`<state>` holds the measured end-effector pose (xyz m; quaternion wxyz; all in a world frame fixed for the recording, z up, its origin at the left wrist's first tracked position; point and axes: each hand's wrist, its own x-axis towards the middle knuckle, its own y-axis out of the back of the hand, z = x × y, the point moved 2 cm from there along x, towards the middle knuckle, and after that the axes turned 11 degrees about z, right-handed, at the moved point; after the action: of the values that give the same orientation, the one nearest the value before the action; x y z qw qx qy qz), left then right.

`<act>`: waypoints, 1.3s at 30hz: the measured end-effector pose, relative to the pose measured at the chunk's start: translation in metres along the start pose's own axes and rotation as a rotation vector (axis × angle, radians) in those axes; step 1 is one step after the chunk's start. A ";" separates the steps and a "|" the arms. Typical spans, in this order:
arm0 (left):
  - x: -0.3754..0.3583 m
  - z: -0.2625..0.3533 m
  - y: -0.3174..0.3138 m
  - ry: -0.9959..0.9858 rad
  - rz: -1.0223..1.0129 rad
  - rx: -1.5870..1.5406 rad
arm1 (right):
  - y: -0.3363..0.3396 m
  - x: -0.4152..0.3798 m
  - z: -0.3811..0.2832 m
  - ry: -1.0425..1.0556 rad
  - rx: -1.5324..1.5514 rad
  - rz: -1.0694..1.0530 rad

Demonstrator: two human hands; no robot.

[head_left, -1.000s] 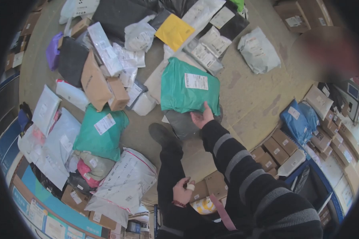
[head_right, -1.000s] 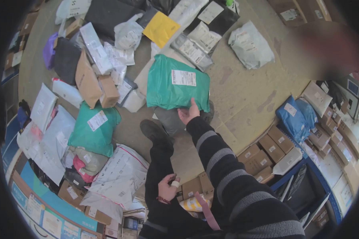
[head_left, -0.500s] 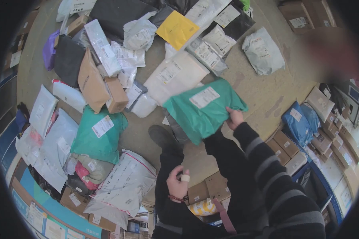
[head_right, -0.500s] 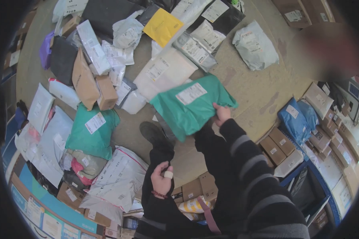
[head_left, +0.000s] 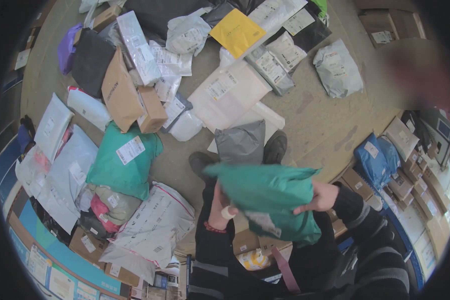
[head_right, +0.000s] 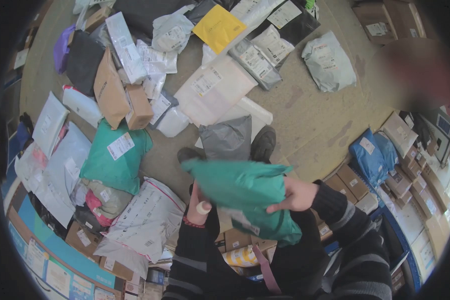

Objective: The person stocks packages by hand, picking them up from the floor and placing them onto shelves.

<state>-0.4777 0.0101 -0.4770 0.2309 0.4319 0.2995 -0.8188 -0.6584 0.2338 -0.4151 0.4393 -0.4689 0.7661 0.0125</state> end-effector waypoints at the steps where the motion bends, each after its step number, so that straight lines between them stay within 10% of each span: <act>1: -0.005 -0.005 0.012 0.057 -0.005 -0.058 | -0.002 0.010 0.003 -0.063 0.034 -0.085; 6: -0.014 0.004 0.037 0.114 0.174 -0.120 | 0.033 0.082 0.029 -0.240 0.327 -0.316; 11: -0.011 0.024 0.056 -0.047 0.442 0.191 | 0.121 0.198 0.088 -0.315 0.454 0.659; 18: -0.015 0.029 0.074 -0.180 0.436 0.435 | 0.143 0.283 0.108 -0.477 0.632 1.219; 39: 0.002 0.053 0.036 -0.229 0.365 0.462 | 0.141 0.257 0.180 -0.294 0.024 0.753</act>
<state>-0.4863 -0.0522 -0.4657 0.3022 0.4246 -0.0049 -0.8534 -0.6877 0.2084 -0.7571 0.5142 -0.1438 0.8135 0.2305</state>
